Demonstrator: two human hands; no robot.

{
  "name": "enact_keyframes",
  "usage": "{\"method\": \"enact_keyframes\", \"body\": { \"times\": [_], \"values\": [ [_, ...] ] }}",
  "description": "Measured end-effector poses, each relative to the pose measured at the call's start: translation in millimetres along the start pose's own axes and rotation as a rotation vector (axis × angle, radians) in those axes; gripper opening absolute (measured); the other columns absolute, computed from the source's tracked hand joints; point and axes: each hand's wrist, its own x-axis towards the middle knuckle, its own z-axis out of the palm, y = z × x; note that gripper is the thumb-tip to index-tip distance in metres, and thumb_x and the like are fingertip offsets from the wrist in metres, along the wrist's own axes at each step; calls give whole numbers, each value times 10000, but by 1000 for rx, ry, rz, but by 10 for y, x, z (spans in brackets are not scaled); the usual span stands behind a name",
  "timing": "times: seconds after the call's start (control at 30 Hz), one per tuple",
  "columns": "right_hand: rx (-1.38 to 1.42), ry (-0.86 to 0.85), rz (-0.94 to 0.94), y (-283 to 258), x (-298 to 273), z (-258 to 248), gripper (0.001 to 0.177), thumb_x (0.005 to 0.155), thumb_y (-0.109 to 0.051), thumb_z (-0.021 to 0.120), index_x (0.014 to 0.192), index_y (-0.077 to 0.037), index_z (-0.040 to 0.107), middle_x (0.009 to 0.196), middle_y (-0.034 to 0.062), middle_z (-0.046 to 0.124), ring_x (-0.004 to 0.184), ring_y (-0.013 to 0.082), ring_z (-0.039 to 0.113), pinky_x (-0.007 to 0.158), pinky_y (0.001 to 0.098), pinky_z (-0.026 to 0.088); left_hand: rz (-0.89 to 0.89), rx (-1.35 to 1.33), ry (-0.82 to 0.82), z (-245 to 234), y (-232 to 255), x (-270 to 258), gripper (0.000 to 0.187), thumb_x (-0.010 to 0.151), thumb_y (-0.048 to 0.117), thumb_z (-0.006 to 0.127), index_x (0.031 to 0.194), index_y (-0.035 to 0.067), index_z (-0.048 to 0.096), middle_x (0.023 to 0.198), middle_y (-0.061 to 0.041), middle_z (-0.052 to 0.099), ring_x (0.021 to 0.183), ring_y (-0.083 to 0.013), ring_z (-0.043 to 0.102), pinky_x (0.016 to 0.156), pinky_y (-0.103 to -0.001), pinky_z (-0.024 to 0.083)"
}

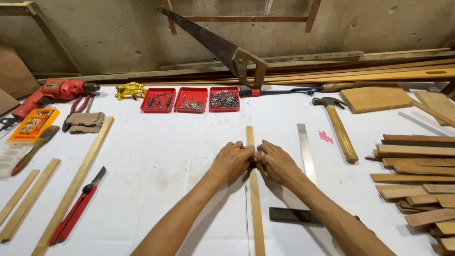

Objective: Sanding a thin strip of wood with a sanding block at a workbench.

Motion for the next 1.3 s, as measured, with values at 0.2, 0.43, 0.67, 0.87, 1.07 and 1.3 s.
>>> {"method": "enact_keyframes", "body": {
  "times": [0.2, 0.43, 0.67, 0.87, 1.07, 1.3],
  "values": [
    [49, 68, -20, -255, -375, -14, 244, 907, -161, 657, 1090, -15, 725, 1271, 188, 629, 1353, 377, 482, 1089, 483, 439, -18, 36, -51, 4, 261, -308, 117, 845, 131, 717, 927, 96, 641, 804, -63, 708, 915, -264, 642, 840, -410, 489],
    [60, 53, -15, -608, -840, -65, 250, 931, -182, 638, 1096, -13, 720, 1266, 169, 633, 1377, 360, 471, 1118, 458, 426, 35, 83, -111, 35, 517, -731, 99, 893, 198, 725, 933, 119, 682, 940, 8, 731, 933, -234, 641, 856, -393, 499],
    [-90, 164, -15, -680, -922, 56, 358, 900, -258, 678, 1179, -34, 697, 1275, 191, 635, 1359, 370, 458, 1105, 471, 403, 185, 143, -79, -16, 516, -840, 283, 818, 197, 745, 1073, 90, 684, 1273, -12, 664, 1026, -247, 635, 904, -391, 495],
    [-110, 287, -26, -836, -926, -312, 366, 879, -217, 680, 1217, -79, 702, 1142, 151, 698, 1092, 308, 643, 952, 432, 508, 339, 252, 90, -165, 346, -829, 261, 882, 146, 670, 1139, 100, 672, 1211, -57, 702, 1050, -237, 649, 918, -391, 503],
    [173, 289, 70, -1008, -675, -328, 228, 932, -193, 681, 1140, -128, 746, 984, 56, 746, 745, 244, 697, 746, 387, 561, 63, -15, 49, -554, 337, -1006, 123, 974, 153, 612, 1079, 111, 659, 1006, -76, 735, 909, -283, 698, 752, -394, 574],
    [508, 291, 143, -1336, -242, -243, 241, 931, -140, 679, 1160, -81, 728, 955, 77, 731, 721, 222, 705, 673, 373, 580, -172, -369, 158, -703, -6, -1209, 277, 923, 174, 604, 1172, 54, 601, 874, -164, 752, 744, -304, 745, 690, -415, 609]
  ]
}}
